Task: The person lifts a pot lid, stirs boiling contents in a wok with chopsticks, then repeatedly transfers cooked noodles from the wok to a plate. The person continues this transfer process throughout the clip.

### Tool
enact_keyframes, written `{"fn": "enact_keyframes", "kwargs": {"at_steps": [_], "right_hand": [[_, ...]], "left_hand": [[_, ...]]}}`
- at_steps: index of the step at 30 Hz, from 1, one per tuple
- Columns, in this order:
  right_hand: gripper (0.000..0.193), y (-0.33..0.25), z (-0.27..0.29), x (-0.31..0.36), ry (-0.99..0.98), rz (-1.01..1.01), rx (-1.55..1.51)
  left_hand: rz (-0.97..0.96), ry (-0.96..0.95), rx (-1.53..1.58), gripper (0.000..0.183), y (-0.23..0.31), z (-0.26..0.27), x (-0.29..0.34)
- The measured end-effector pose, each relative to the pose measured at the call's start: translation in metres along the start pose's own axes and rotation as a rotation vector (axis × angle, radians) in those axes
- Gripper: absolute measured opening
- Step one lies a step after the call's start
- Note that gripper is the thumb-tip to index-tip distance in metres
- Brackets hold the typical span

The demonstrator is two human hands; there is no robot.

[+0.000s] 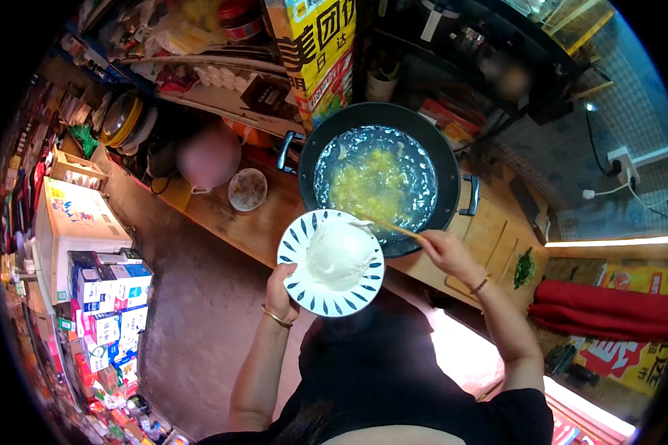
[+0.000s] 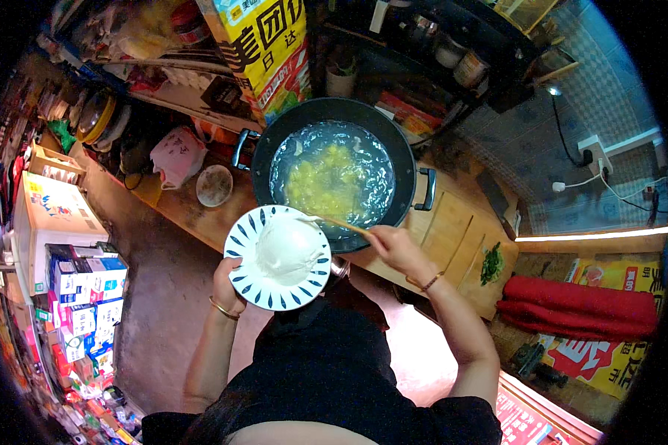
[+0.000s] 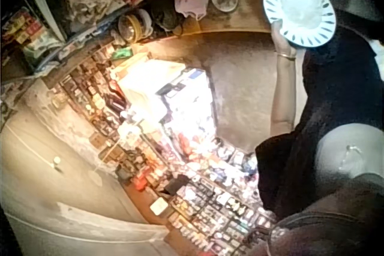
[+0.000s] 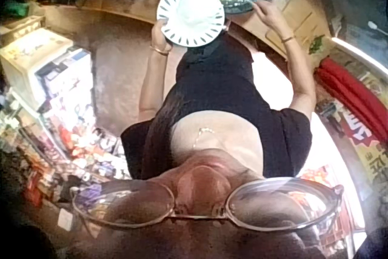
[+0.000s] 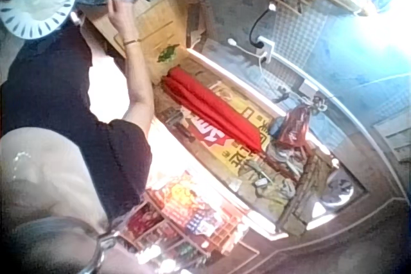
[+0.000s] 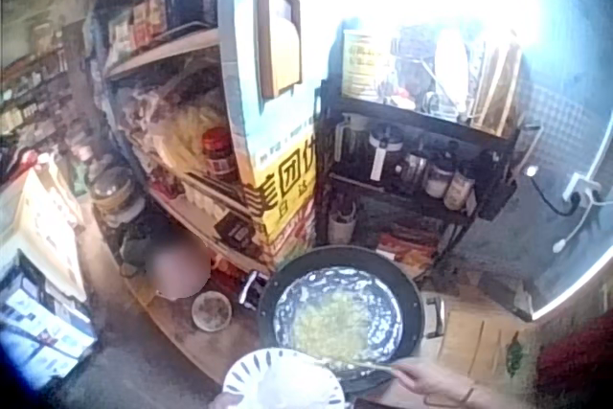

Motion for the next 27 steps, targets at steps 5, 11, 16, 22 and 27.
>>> {"fn": "enact_keyframes", "kwargs": {"at_steps": [5, 11, 16, 22, 27], "right_hand": [[0.02, -0.02, -0.037, -0.013, -0.045, -0.059, 0.044], [0.018, -0.022, -0.039, -0.014, 0.004, -0.083, 0.201], [0.014, -0.015, -0.028, -0.021, 0.008, -0.021, 0.293], [0.016, 0.005, -0.019, -0.03, -0.07, 0.048, 0.313], [0.011, 0.013, -0.011, -0.046, -0.101, 0.125, 0.395]], "left_hand": [[0.008, 0.015, -0.024, 0.049, 0.001, 0.0, 0.001], [0.009, -0.013, -0.023, 0.051, 0.0, 0.005, -0.001], [0.062, -0.056, -0.031, 0.051, 0.006, 0.005, -0.004], [0.095, -0.055, -0.006, 0.05, 0.006, 0.013, -0.008], [0.079, -0.048, 0.029, 0.052, 0.001, 0.02, -0.008]]}}
Point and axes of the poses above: each hand's wrist, its own x-axis away from the middle knuckle, its own z-axis out of the back of the hand, y = z × x, the point moved 6 cm from there along -x, towards the middle knuckle, and after that the axes turned 5 degrees about -y, right-handed, at the moved point
